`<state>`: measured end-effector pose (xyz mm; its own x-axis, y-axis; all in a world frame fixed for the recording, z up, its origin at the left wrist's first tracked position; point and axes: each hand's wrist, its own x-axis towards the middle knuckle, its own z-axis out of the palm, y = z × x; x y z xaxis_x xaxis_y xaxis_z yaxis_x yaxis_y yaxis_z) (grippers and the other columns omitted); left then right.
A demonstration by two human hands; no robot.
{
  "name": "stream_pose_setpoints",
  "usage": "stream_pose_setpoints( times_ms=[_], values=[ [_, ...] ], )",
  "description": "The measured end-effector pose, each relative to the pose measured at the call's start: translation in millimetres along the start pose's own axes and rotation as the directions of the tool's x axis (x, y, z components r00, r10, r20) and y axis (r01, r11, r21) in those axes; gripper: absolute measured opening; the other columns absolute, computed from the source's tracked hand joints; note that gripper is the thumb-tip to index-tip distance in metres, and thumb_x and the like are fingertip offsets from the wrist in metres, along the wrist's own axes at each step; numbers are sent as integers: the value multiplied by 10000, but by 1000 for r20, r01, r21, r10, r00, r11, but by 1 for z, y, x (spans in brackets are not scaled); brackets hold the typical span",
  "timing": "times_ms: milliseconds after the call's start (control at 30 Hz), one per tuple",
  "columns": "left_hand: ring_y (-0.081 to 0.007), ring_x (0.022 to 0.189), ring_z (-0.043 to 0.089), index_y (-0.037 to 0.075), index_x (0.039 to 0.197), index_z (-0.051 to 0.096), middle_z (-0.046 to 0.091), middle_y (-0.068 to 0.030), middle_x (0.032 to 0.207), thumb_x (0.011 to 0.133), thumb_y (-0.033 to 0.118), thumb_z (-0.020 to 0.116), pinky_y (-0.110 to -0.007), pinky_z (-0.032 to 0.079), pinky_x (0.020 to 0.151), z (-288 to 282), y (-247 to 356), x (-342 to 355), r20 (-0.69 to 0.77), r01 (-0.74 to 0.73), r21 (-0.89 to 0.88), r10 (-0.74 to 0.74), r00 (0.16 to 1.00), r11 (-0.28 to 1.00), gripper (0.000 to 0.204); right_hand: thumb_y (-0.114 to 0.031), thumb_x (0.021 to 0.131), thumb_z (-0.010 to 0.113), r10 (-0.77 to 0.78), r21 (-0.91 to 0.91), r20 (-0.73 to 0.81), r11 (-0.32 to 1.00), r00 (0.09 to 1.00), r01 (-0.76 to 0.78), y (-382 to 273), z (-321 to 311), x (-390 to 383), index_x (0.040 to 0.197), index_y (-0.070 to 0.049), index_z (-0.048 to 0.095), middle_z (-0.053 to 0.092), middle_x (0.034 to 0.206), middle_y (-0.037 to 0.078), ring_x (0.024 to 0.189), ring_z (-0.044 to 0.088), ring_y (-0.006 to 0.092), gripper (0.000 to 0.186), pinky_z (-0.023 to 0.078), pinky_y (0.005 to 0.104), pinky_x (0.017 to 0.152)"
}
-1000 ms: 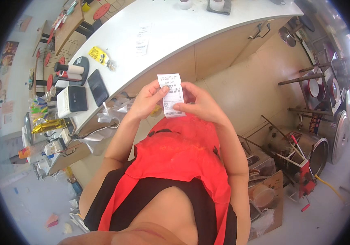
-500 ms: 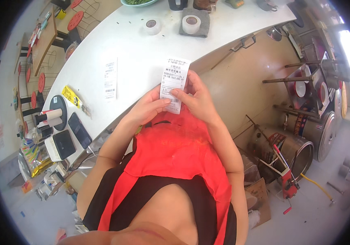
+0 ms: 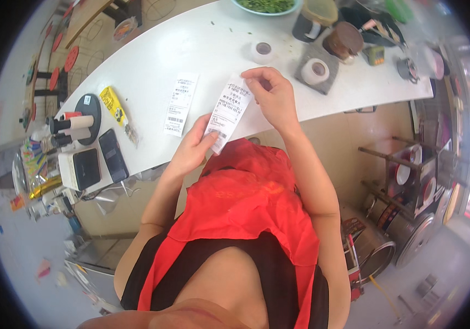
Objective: The person prepares a meal by stirring items in pots on a stove, gathering dumplings by hand to place into boiling water, and assembling a bowl with noodles and broth using a ladle and chopsticks.
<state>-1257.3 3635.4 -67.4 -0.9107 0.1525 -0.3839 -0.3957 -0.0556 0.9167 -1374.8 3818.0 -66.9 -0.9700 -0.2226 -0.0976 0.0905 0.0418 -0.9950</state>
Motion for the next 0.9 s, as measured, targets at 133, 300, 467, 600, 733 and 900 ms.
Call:
stream_pose_setpoints(
  times_ms=[133, 300, 467, 600, 733, 900],
  values=[
    [-373, 1085, 481, -8, 1205, 513, 518, -194, 1202, 888, 188, 566, -437, 397, 935, -24, 4, -9, -119, -159, 903, 587, 800, 399, 377, -105, 832, 637, -105, -307, 108, 943, 989, 133, 23, 19, 33, 989, -52, 659, 588, 915, 79, 664, 566, 167, 167, 468, 288, 654],
    [-389, 1148, 444, 27, 1250, 502, 465, -195, 1297, 864, 226, 591, -456, 370, 964, -42, -12, -7, -167, -16, 939, 499, 850, 343, 443, -148, 822, 661, -347, -585, 147, 725, 926, 364, 17, 40, 33, 1130, -119, 583, 523, 1139, 61, 664, 592, 199, 319, 486, 321, 621],
    [-426, 1205, 386, 76, 1314, 478, 390, -228, 1367, 852, 267, 601, -501, 330, 994, -10, -7, 9, -56, -20, 985, 430, 901, 169, 515, -140, 829, 656, -351, -581, 262, 686, 899, 437, 22, 14, 10, 1122, -139, 595, 542, 1142, 47, 659, 603, 184, 299, 492, 311, 603],
    [-408, 1246, 351, 44, 1294, 485, 367, -225, 1389, 859, 226, 586, -494, 312, 1007, 9, 2, 19, -46, -12, 994, 523, 851, 107, 483, -129, 833, 647, -353, -443, 261, 783, 899, 436, 14, -30, -12, 1098, -134, 603, 570, 1078, 57, 655, 593, 206, 269, 493, 312, 604],
    [-387, 1223, 377, 6, 1246, 503, 395, -211, 1366, 882, 183, 553, -482, 321, 995, 47, 33, 35, 126, -308, 938, 668, 733, 161, 408, -181, 854, 631, -172, -265, 241, 935, 955, 236, 2, -98, -41, 1038, -103, 629, 610, 910, 48, 637, 573, 184, 199, 475, 303, 597],
    [-341, 1012, 540, 4, 1110, 590, 581, -150, 1143, 826, 76, 593, -423, 425, 867, 144, 58, 85, 406, -683, 716, 712, 573, 142, 293, -208, 870, 623, -100, -157, 71, 981, 992, 110, 10, -194, -85, 1023, -59, 640, 608, 864, 59, 688, 570, 155, 214, 467, 285, 625]
  ],
)
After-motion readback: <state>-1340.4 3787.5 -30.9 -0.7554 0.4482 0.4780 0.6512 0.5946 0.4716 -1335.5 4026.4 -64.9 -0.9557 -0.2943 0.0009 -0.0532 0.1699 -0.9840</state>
